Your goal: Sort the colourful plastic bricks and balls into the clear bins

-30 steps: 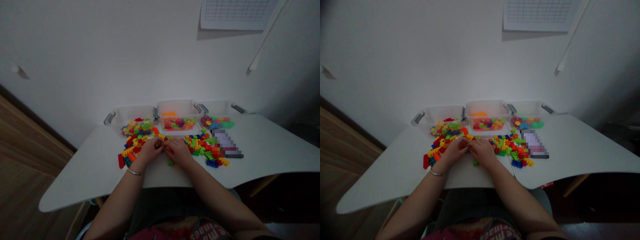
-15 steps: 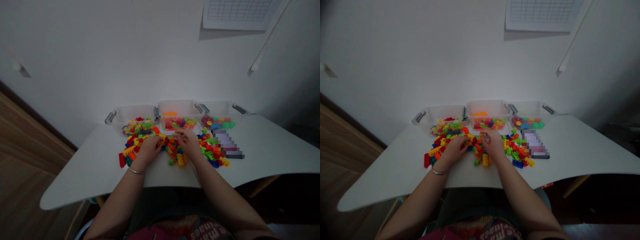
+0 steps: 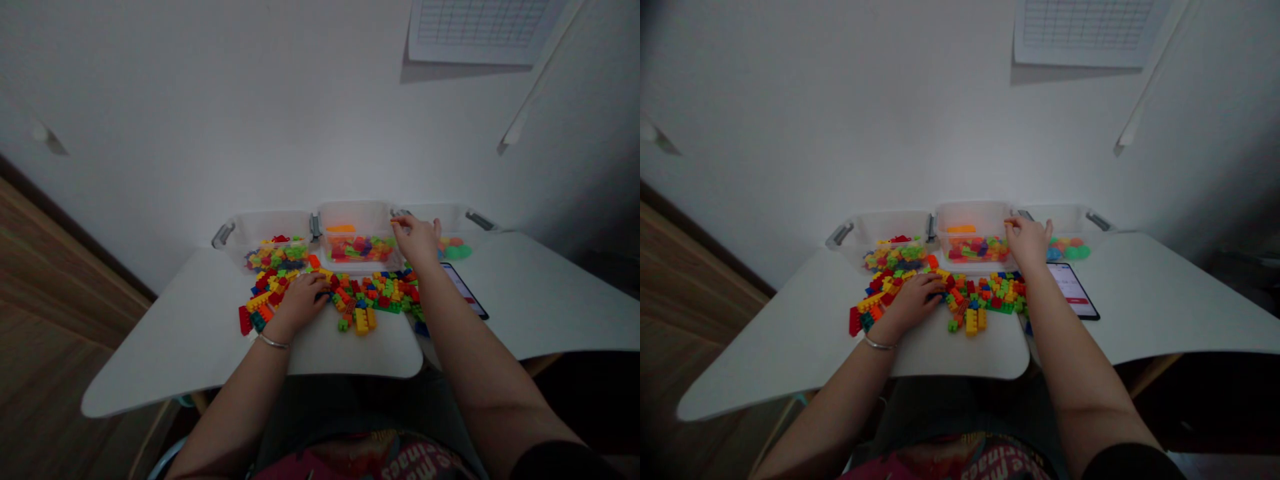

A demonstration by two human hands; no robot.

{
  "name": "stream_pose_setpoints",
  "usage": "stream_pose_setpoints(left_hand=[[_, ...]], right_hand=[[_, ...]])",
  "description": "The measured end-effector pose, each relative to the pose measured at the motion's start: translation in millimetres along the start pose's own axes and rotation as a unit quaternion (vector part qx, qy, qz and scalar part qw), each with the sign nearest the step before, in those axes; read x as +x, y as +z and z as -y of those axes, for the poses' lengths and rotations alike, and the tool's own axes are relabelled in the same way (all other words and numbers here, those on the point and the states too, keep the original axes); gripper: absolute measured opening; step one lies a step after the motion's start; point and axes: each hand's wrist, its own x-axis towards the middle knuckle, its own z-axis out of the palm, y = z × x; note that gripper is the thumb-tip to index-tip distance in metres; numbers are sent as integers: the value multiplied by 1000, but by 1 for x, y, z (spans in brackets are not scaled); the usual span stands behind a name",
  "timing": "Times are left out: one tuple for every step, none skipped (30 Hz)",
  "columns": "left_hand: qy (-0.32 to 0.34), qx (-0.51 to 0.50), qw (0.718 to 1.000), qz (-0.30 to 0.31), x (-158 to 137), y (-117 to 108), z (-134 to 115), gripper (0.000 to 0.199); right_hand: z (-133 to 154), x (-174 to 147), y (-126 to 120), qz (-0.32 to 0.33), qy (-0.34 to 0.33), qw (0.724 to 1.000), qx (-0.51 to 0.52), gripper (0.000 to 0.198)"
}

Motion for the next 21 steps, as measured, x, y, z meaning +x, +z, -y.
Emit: stream_pose_setpoints(left_hand=[[-3, 1, 1000, 1, 0, 0, 0, 24], [-5, 1, 1000, 2, 0, 0, 0, 24], [-6, 2, 1000, 3, 0, 0, -1, 24], [-6, 2, 1000, 4, 0, 0, -1, 24], [-5, 3, 1000, 5, 0, 0, -2, 25], [-4, 3, 1000, 6, 0, 0, -2, 25], [-3, 2, 1000, 7, 0, 0, -2, 26], [-4, 1, 1000, 7, 0, 1, -2, 26], [-5, 1, 1000, 6, 0, 1, -3, 26], [-6, 0, 1000, 6, 0, 1, -3, 26], [-7, -1, 1000, 6, 0, 1, -3, 26], [-8, -1, 1000, 7, 0, 1, -4, 27], [-10, -1, 1000, 10, 0, 1, -5, 27], [-12, -1, 1000, 12, 0, 0, -6, 28], [-17, 0, 1000, 14, 0, -1, -7, 30], [-23, 1, 1000, 14, -1, -2, -8, 32], [-29, 1, 999, 12, -1, -3, -9, 33], [-35, 2, 999, 10, -1, -4, -10, 34], [-39, 2, 999, 7, -1, -6, -11, 34], [-41, 3, 999, 4, -1, -6, -11, 34], [-40, 3, 999, 2, -1, -7, -11, 32]], right_hand=[[0, 1, 2, 9, -7, 1000, -20, 27], [1, 2, 4, 18, -14, 999, -37, 27], [3, 2, 5, 34, -22, 998, -53, 28], [4, 3, 6, 57, -29, 996, -68, 30], [6, 4, 5, 85, -35, 992, -83, 32], [8, 5, 5, 115, -37, 988, -101, 35], [10, 6, 4, 142, -38, 982, -119, 37], [12, 6, 2, 163, -37, 976, -136, 40], [14, 7, 1, 176, -35, 972, -150, 42], [15, 7, 0, 180, -34, 970, -160, 44], [16, 6, -1, 182, -36, 968, -166, 46], [16, 6, -1, 182, -40, 968, -168, 47], [16, 6, -1, 182, -44, 968, -167, 48], [16, 5, -1, 180, -49, 969, -164, 48], [15, 5, 0, 178, -53, 969, -161, 48], [14, 5, 2, 176, -57, 970, -156, 48], [12, 5, 3, 172, -62, 972, -150, 47], [10, 5, 5, 167, -65, 973, -142, 46], [8, 5, 7, 161, -68, 976, -133, 45], [6, 5, 9, 155, -72, 978, -120, 44], [4, 6, 11, 147, -82, 981, -101, 42]])
